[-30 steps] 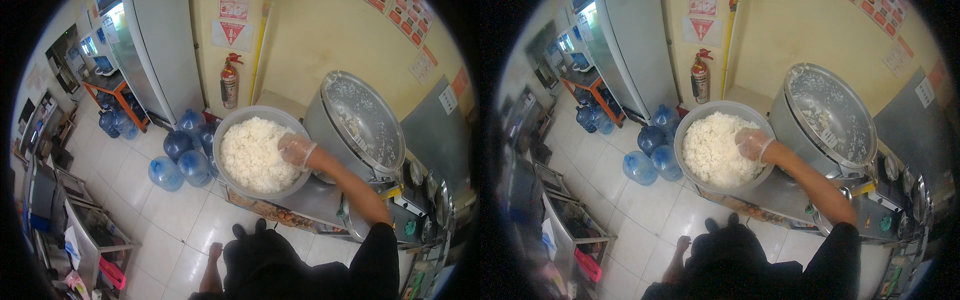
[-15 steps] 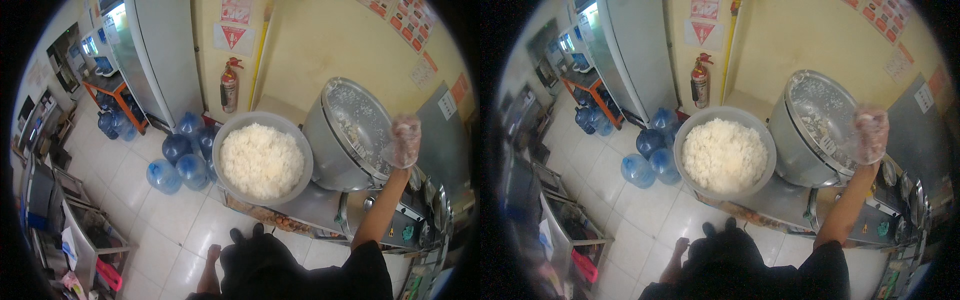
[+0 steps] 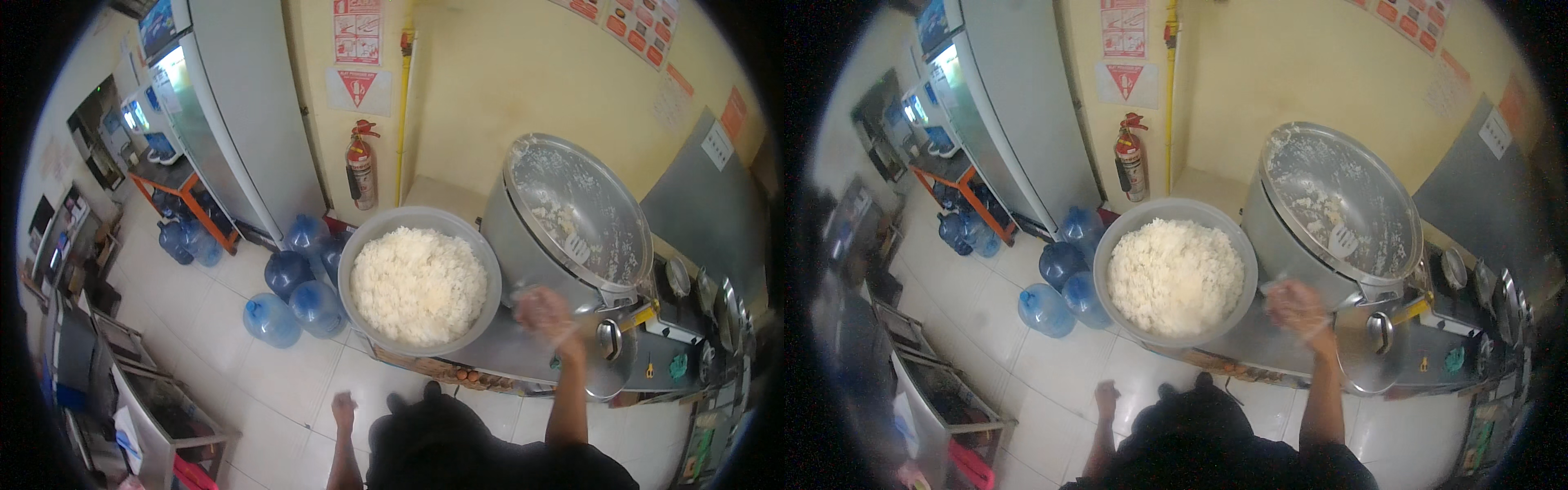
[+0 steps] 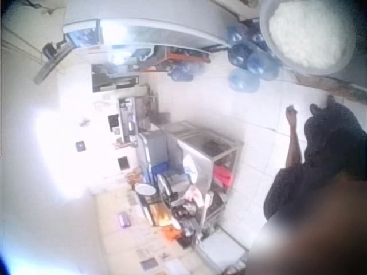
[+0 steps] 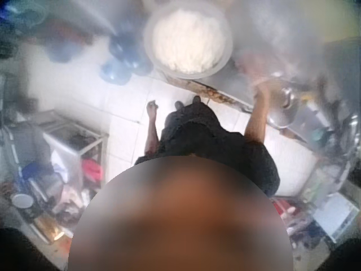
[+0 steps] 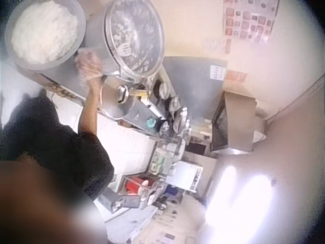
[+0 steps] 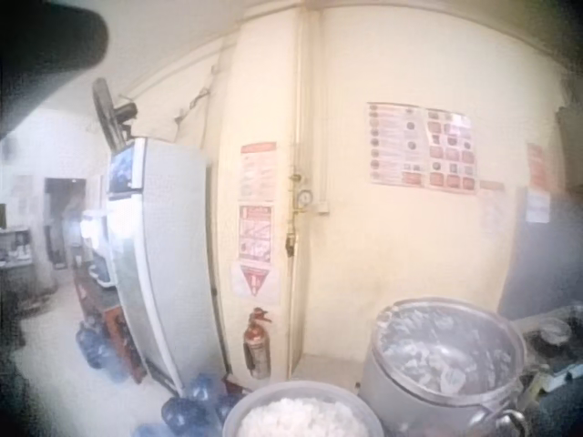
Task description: The person scoops cooked rice from a large metal pot into a plastic container using a white plastic spatula. They repeat this process until the pot is empty, then place the container on a stainless steel counter.
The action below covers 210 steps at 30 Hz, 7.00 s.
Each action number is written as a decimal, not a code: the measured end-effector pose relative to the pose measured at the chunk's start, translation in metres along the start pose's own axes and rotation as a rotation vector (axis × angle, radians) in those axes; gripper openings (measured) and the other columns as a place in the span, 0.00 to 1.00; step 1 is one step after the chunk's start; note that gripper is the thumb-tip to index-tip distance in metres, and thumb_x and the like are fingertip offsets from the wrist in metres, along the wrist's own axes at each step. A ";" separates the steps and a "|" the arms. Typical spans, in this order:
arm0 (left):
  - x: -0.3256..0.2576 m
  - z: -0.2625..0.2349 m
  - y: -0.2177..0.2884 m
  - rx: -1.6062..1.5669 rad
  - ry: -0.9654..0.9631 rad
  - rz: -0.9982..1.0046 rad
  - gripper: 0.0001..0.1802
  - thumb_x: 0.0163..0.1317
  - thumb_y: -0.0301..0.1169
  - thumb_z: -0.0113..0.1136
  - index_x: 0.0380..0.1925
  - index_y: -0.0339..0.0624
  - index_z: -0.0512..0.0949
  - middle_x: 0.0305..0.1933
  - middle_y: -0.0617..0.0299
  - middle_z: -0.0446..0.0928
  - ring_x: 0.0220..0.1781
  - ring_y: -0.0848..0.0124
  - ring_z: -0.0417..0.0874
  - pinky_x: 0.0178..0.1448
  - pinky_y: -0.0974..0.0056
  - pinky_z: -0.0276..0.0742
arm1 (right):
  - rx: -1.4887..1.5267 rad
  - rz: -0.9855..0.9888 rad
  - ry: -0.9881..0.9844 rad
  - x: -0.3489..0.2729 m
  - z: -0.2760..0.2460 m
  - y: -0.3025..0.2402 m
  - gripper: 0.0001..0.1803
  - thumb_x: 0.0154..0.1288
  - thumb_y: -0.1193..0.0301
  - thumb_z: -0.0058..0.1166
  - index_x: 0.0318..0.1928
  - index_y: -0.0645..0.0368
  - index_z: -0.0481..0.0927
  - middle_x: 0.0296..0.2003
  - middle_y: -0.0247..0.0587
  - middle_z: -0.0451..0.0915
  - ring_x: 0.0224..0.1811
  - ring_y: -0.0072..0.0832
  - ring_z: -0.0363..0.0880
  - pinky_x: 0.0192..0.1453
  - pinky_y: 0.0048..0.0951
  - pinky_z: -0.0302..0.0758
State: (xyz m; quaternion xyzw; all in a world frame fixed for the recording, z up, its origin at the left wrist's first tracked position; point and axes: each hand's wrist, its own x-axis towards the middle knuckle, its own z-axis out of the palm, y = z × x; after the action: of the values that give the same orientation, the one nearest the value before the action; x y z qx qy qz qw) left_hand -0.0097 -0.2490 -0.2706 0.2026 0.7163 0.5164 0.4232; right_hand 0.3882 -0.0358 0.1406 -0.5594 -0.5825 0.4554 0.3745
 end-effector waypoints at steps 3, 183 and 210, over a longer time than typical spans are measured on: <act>0.039 0.021 0.138 -0.186 -0.005 0.278 0.17 0.70 0.43 0.54 0.36 0.39 0.76 0.28 0.65 0.74 0.31 0.76 0.73 0.36 0.70 0.70 | -0.548 0.079 0.076 0.034 0.060 0.079 0.16 0.70 0.66 0.47 0.54 0.61 0.72 0.48 0.50 0.76 0.49 0.38 0.77 0.52 0.42 0.74; -0.575 -1.634 0.017 -0.267 1.435 0.432 0.18 0.72 0.36 0.51 0.23 0.39 0.72 0.18 0.71 0.63 0.23 0.84 0.62 0.25 0.71 0.56 | -0.239 -1.155 -0.541 -0.918 1.709 -0.673 0.51 0.54 0.43 0.63 0.66 0.71 0.63 0.64 0.60 0.67 0.68 0.46 0.66 0.70 0.40 0.63; -0.730 -1.400 -0.147 -0.046 0.816 -0.133 0.15 0.70 0.39 0.52 0.36 0.35 0.75 0.26 0.51 0.79 0.29 0.59 0.81 0.37 0.57 0.75 | 0.162 -0.644 -1.554 -1.109 1.373 -0.378 0.17 0.64 0.64 0.61 0.48 0.60 0.77 0.40 0.39 0.80 0.43 0.27 0.79 0.50 0.34 0.77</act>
State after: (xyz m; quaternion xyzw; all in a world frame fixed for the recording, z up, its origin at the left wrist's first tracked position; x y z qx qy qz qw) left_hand -0.7210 -1.6321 0.0373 -0.0752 0.8251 0.5419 0.1415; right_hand -0.9241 -1.2744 0.1622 0.1349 -0.7710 0.6221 0.0180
